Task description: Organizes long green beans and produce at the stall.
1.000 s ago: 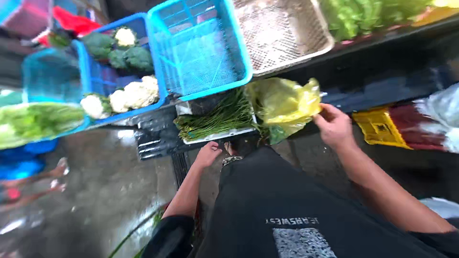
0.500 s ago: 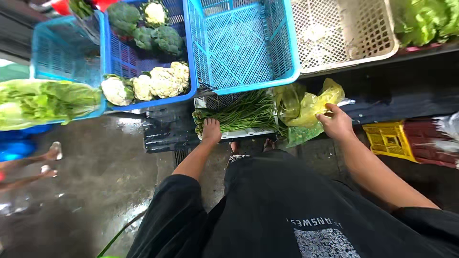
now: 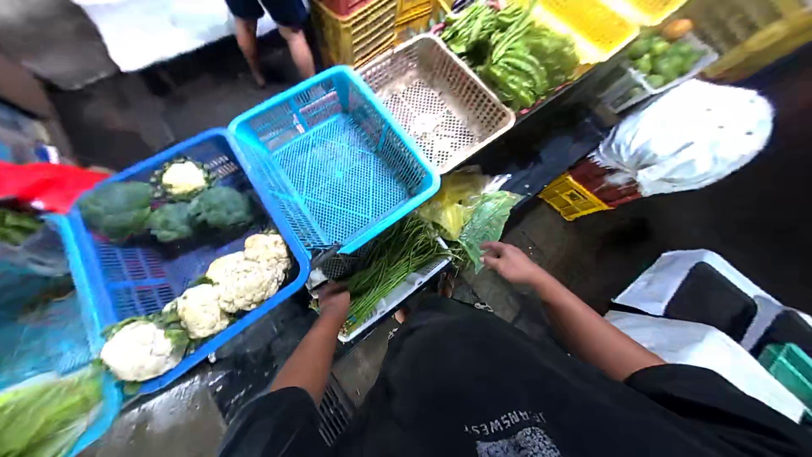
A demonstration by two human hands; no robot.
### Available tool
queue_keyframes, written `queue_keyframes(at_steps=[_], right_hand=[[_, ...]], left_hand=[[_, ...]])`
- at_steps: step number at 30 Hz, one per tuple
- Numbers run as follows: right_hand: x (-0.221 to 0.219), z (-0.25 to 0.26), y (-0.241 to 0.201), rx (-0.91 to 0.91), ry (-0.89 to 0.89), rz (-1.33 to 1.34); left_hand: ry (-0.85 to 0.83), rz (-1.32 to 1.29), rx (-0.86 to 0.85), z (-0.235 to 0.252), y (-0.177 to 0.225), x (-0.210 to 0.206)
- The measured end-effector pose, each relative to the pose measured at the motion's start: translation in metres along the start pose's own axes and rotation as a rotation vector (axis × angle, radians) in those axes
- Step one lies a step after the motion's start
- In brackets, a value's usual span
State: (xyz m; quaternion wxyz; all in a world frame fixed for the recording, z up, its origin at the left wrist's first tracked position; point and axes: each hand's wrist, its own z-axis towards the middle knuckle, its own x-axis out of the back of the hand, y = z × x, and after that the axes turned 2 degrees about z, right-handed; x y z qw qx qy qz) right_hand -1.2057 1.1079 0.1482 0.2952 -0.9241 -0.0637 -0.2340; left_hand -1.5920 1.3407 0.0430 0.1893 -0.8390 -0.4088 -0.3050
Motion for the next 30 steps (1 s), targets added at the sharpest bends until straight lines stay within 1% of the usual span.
queue_keyframes(at_steps=[3, 5, 7, 10, 13, 14, 15, 17, 18, 20, 21, 23, 25, 26, 28, 30], right_hand=[[-0.007, -0.012, -0.002, -0.002, 0.019, -0.018], [-0.016, -0.014, -0.014, 0.017, -0.001, -0.059], [-0.032, -0.009, -0.029, 0.100, -0.028, -0.124], [-0.070, -0.005, -0.065, 0.338, -0.091, -0.280], [-0.104, -0.012, -0.117, 0.665, -0.098, -0.388], [-0.111, -0.013, -0.130, 0.776, -0.088, -0.375], [-0.115, -0.015, -0.139, 0.901, -0.067, -0.304], [-0.115, -0.022, -0.154, 1.094, -0.038, -0.032], [-0.108, -0.029, -0.163, 1.135, -0.038, 0.072], [-0.080, -0.049, -0.178, 1.109, -0.078, 0.150], [-0.065, -0.059, -0.181, 1.097, -0.083, 0.170], [-0.033, -0.080, -0.182, 1.140, -0.075, 0.156], [0.001, -0.105, -0.177, 1.171, -0.092, 0.102], [0.017, -0.119, -0.170, 1.151, -0.107, 0.105], [0.044, -0.144, -0.147, 1.117, -0.119, 0.218], [0.069, -0.161, -0.122, 1.125, -0.090, 0.321]], left_hand=[[0.035, -0.062, -0.045, -0.016, 0.001, 0.022], [0.010, -0.145, -0.039, -0.032, 0.009, 0.039], [0.024, -0.235, -0.058, -0.048, 0.019, 0.057], [0.117, -0.304, -0.135, -0.087, 0.040, 0.084], [0.247, -0.312, -0.195, -0.134, 0.067, 0.126], [0.295, -0.307, -0.219, -0.150, 0.078, 0.140], [0.358, -0.302, -0.243, -0.165, 0.086, 0.153], [0.503, -0.313, -0.271, -0.196, 0.101, 0.179], [0.598, -0.337, -0.284, -0.210, 0.104, 0.189], [0.827, -0.437, -0.349, -0.234, 0.108, 0.201], [0.934, -0.502, -0.406, -0.243, 0.110, 0.205], [1.078, -0.641, -0.603, -0.255, 0.125, 0.213], [1.120, -0.724, -0.827, -0.263, 0.156, 0.223], [1.135, -0.771, -0.932, -0.265, 0.177, 0.228], [1.190, -0.868, -1.116, -0.270, 0.222, 0.237], [1.229, -0.919, -1.253, -0.275, 0.262, 0.246]])
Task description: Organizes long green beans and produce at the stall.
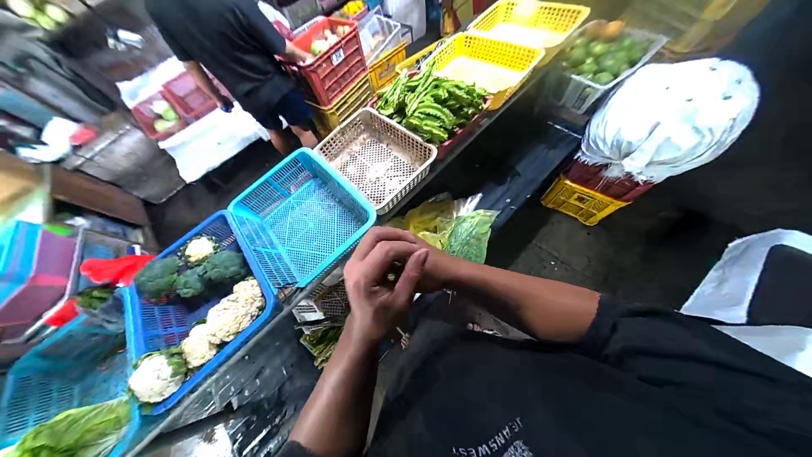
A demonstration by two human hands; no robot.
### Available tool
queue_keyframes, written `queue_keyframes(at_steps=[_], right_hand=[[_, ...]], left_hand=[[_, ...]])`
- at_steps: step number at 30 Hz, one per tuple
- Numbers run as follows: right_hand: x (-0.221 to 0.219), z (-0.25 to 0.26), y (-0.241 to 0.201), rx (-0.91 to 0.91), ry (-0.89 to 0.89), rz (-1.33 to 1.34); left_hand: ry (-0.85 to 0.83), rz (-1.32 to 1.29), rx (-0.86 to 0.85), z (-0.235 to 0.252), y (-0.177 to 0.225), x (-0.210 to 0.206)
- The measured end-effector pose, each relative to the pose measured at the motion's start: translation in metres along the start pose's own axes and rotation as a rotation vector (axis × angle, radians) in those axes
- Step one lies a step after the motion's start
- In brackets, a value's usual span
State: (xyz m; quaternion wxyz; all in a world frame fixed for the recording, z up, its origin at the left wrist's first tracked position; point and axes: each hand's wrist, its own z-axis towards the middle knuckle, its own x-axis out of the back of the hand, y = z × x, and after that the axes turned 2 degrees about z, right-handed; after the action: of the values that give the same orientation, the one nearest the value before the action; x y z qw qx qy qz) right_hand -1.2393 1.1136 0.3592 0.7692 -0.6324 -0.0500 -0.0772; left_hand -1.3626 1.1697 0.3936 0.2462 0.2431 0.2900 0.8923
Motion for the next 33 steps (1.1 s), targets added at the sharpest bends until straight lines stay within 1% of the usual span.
queue_keyframes(at_steps=[2, 4, 5, 7, 9, 12, 14, 16, 17, 18, 20, 22, 23, 24, 25, 27, 29, 31, 33], right_hand=[[0.026, -0.027, -0.005, 0.064, 0.060, -0.067], [0.052, -0.054, -0.002, 0.077, 0.100, -0.140], [0.063, -0.067, -0.001, 0.055, 0.106, -0.118], [0.083, -0.093, -0.001, 0.012, 0.116, 0.069], [0.098, -0.112, -0.005, -0.029, 0.143, 0.298], [0.116, -0.132, 0.007, -0.018, 0.225, 0.265], [0.126, -0.147, 0.017, -0.003, 0.313, 0.240], [0.140, -0.165, 0.022, -0.027, 0.438, 0.163], [0.150, -0.175, 0.026, -0.052, 0.483, 0.108], [0.160, -0.188, 0.031, -0.061, 0.523, 0.066], [0.175, -0.215, 0.042, -0.046, 0.621, 0.052], [0.186, -0.240, 0.049, -0.029, 0.727, 0.058], [0.191, -0.248, 0.051, -0.011, 0.783, 0.059], [0.195, -0.253, 0.053, 0.006, 0.845, 0.063], [0.198, -0.257, 0.054, 0.018, 0.909, 0.078], [0.203, -0.263, 0.056, 0.042, 1.002, 0.124], [0.207, -0.264, 0.056, 0.080, 1.053, 0.153], [0.205, -0.261, 0.056, 0.096, 1.106, 0.148], [0.203, -0.254, 0.057, 0.096, 1.162, 0.123]], left_hand=[[0.020, -0.086, -0.041, 0.012, 0.008, -0.033], [0.024, -0.164, -0.010, 0.020, 0.014, -0.065], [0.011, -0.191, 0.010, 0.022, 0.016, -0.079], [-0.060, -0.213, -0.016, 0.023, 0.017, -0.106], [-0.081, -0.181, -0.081, 0.028, 0.014, -0.132], [-0.089, -0.116, -0.047, 0.039, 0.011, -0.165], [-0.185, -0.101, 0.008, 0.047, 0.012, -0.180], [-0.395, -0.131, 0.091, 0.058, 0.004, -0.182], [-0.456, -0.114, 0.131, 0.064, -0.012, -0.180], [-0.466, -0.037, 0.183, 0.069, -0.038, -0.177], [-0.461, 0.295, 0.354, 0.072, -0.108, -0.163], [-0.513, 0.632, 0.572, 0.067, -0.179, -0.147], [-0.556, 0.757, 0.664, 0.063, -0.205, -0.141], [-0.601, 0.859, 0.707, 0.060, -0.226, -0.137], [-0.639, 0.937, 0.708, 0.055, -0.245, -0.133], [-0.706, 1.031, 0.698, 0.040, -0.277, -0.127], [-0.820, 1.069, 0.771, 0.038, -0.297, -0.116], [-0.939, 1.073, 0.847, 0.042, -0.302, -0.106], [-1.014, 1.095, 0.843, 0.050, -0.300, -0.099]])
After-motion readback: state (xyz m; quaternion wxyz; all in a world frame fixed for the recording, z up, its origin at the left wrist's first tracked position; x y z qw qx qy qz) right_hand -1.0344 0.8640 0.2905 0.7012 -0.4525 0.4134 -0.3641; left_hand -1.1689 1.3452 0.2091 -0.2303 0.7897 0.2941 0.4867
